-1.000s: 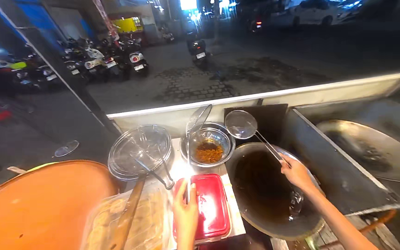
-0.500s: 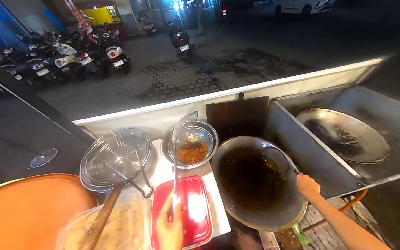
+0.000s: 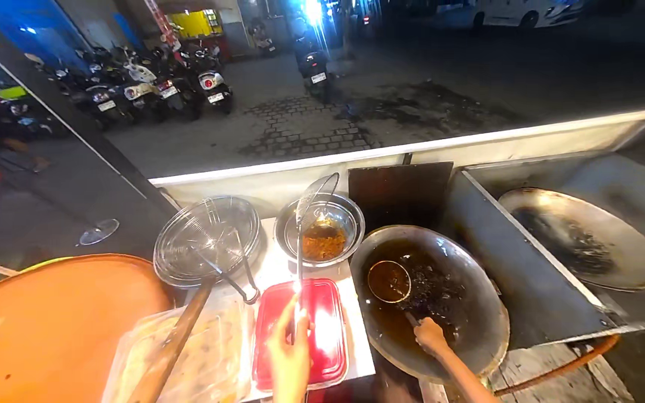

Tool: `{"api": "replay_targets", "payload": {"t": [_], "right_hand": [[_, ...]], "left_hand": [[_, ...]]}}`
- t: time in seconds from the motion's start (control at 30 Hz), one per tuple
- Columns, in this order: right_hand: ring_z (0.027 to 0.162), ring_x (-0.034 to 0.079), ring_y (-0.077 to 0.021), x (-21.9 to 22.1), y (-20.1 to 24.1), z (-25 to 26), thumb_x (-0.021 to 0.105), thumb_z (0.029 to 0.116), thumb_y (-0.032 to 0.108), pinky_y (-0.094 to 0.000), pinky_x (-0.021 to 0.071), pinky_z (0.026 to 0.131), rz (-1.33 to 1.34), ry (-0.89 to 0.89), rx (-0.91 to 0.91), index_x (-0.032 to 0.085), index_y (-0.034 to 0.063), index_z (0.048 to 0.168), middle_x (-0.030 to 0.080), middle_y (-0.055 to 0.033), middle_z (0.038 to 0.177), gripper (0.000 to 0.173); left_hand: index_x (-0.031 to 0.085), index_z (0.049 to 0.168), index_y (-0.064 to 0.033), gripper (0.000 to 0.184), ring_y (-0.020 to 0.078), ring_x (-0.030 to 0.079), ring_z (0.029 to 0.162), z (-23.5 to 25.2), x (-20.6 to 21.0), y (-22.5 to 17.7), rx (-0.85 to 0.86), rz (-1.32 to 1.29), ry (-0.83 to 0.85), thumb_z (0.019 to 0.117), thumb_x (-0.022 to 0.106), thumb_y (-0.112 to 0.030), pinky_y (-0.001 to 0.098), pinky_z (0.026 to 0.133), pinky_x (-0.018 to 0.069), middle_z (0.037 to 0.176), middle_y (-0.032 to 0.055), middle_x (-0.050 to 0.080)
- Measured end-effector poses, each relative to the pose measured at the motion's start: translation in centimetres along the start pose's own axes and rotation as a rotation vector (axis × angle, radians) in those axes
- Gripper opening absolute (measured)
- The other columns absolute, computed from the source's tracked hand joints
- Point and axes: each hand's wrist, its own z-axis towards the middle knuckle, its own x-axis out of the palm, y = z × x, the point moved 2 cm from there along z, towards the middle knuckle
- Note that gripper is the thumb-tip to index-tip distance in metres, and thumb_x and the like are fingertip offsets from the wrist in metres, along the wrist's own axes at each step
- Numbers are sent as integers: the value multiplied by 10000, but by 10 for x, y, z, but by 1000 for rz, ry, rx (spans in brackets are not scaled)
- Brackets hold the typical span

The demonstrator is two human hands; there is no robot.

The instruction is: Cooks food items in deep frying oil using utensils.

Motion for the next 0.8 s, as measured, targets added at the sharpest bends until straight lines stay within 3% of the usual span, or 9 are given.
{"api": "replay_targets", "payload": {"t": [0.1, 0.23, 0.43, 0.7, 0.77, 0.8], "right_hand": [[867, 676, -269, 7, 0, -8, 503, 1052, 152, -435, 554, 792, 81, 49, -16, 563, 5, 1380, 681, -199, 1081, 365], [579, 510, -113, 8, -5, -12, 471, 1077, 149, -294, 453, 553, 250, 97, -38, 579, 24, 1359, 588, -60, 796, 328], [498, 435, -86, -16, -19, -24, 450, 1095, 143, -255, 383, 462, 482, 82, -68, 531, 25, 1427, 513, -19, 702, 361], [560, 494, -122, -79, -46, -22, 442, 1103, 174, -301, 440, 537, 337, -53, -116, 553, 67, 1449, 591, -74, 776, 378], [704, 597, -196, -113, -57, -12, 436, 1104, 175, -370, 515, 661, 245, -147, -121, 553, 49, 1447, 659, -151, 940, 384], [830, 662, -269, -135, -62, -9, 444, 1097, 170, -442, 549, 775, 158, -196, -128, 569, 33, 1435, 691, -204, 1049, 385]], "left_hand": [[601, 1363, 14, 365, 61, 514, 453, -2, 2, -1, -5, -15, 2, 1018, 542, -91, 207, 368, 394, 794, 45, 684], [607, 1360, 10, 360, 66, 505, 444, -4, 4, -2, -5, -26, -1, 1020, 543, -90, 210, 362, 380, 776, 41, 684], [607, 1369, 1, 364, 75, 500, 449, -5, 1, -1, -3, -59, -25, 1028, 548, -113, 211, 362, 378, 785, 46, 672], [595, 1378, 3, 359, 78, 473, 423, -8, 5, -4, -41, -77, -55, 1035, 540, -85, 214, 346, 354, 769, 55, 670], [592, 1378, 10, 361, 78, 480, 427, -8, 6, -2, -34, -85, -57, 1032, 541, -81, 211, 346, 357, 784, 61, 676], [588, 1379, 17, 366, 76, 475, 426, -8, 6, 0, -26, -91, -53, 1029, 542, -78, 210, 346, 352, 787, 62, 681]]}}
